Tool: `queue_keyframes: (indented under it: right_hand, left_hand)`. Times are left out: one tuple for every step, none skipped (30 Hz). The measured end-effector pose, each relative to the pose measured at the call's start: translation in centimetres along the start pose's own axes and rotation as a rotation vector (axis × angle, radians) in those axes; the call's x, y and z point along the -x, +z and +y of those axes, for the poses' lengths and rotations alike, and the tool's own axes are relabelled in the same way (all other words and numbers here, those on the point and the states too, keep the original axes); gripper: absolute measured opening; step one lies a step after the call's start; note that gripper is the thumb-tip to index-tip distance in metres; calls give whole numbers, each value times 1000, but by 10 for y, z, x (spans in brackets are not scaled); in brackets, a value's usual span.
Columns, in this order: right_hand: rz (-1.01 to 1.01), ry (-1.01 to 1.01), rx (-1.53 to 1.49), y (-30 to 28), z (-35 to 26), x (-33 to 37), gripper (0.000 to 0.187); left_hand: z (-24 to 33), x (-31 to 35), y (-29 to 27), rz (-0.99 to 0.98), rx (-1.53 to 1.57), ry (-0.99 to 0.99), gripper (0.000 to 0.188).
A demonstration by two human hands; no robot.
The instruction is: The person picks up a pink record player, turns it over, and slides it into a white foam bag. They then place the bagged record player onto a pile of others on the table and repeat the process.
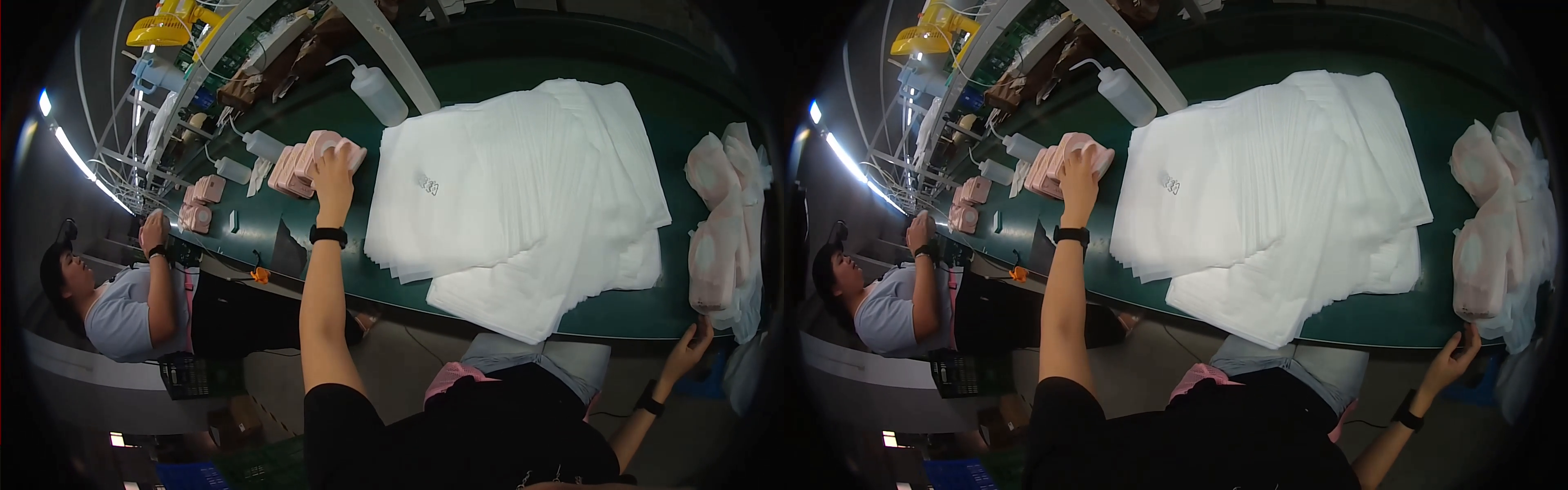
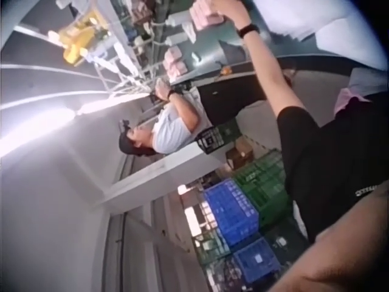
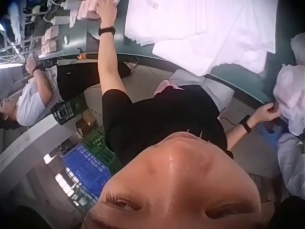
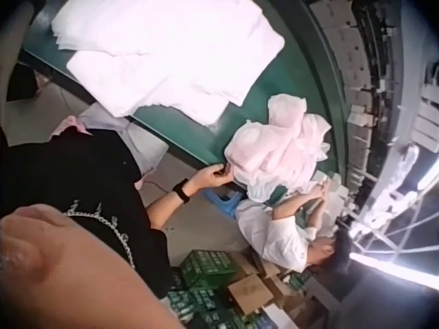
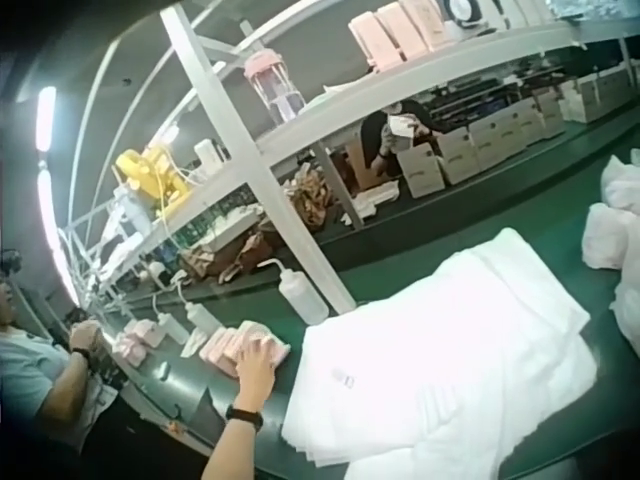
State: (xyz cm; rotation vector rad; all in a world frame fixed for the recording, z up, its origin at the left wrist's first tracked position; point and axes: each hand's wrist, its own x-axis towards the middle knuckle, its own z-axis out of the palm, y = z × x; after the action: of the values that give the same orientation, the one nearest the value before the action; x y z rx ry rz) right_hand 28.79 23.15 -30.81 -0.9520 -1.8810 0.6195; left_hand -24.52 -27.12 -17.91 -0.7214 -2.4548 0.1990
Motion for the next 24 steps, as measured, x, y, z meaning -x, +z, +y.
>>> queue_keyframes:
  right_hand:
    - [-1,0,5,-8,0,-2,29]
    - [68,13,-30,-18,3,-3,28]
    - [134,26,-68,-27,5,-3,28]
    - [197,38,-105,-33,5,-5,27]
    - [190,41,-104,-40,1,-9,27]
    - [204,41,-107,-44,-8,-14,27]
    - [216,41,-107,-45,-19,-17,26]
    - [228,40,-105,-44,-29,-17,26]
    - [223,44,-91,-41,-39,-15,26]
    - [181,25,-176,-31,-54,-15,26]
    - [141,6,-256,-21,-70,-13,26]
    - [55,21,-332,-7,-79,-4,27]
    - [-33,28,-394,9,-98,3,28]
    - [-144,52,-539,32,-125,12,31]
    - [-349,40,-712,51,-154,18,41]
    - [-505,73,-854,67,-178,28,57]
    - [-672,64,-909,79,-193,36,77]
    - [-747,98,-992,83,-205,42,84]
    - [-820,135,-1076,84,-214,46,91]
    - [-861,179,-1143,85,-220,51,96]
    - [-890,222,-1211,82,-221,52,100]
    - [-870,227,-1187,78,-218,51,100]
    - [-867,244,-1205,75,-215,50,98]
    - [-867,261,-1225,73,-211,49,97]
  left_hand:
    - [10,3,-9,-55,13,21,58]
    - [22,7,-21,-59,20,26,58]
    - [31,15,-40,9,73,112,60]
    - [41,24,-56,75,128,197,62]
    - [52,33,-73,68,127,196,62]
    - [63,44,-87,85,261,153,63]
    - [74,55,-97,99,396,107,65]
    - [87,66,-106,86,401,103,65]
    - [102,75,-116,125,532,37,67]
    - [115,84,-121,167,664,-39,70]
    - [130,92,-124,156,679,-42,70]
    - [154,99,-125,176,976,-130,69]
    - [175,103,-124,185,1285,-231,69]
    - [192,106,-123,192,1591,-346,69]
    - [205,109,-121,185,1611,-356,69]
    - [222,111,-118,146,1878,-419,68]
    - [236,112,-116,107,2143,-492,67]
    - [251,112,-114,47,2412,-561,67]
    - [264,112,-113,19,2438,-560,67]
    - [273,113,-111,-99,2521,-621,67]
    - [283,113,-111,-233,2601,-671,68]
    - [293,112,-112,-372,2671,-722,68]
    - [301,111,-111,-399,2687,-719,68]
    - [308,110,-111,-420,2545,-614,70]
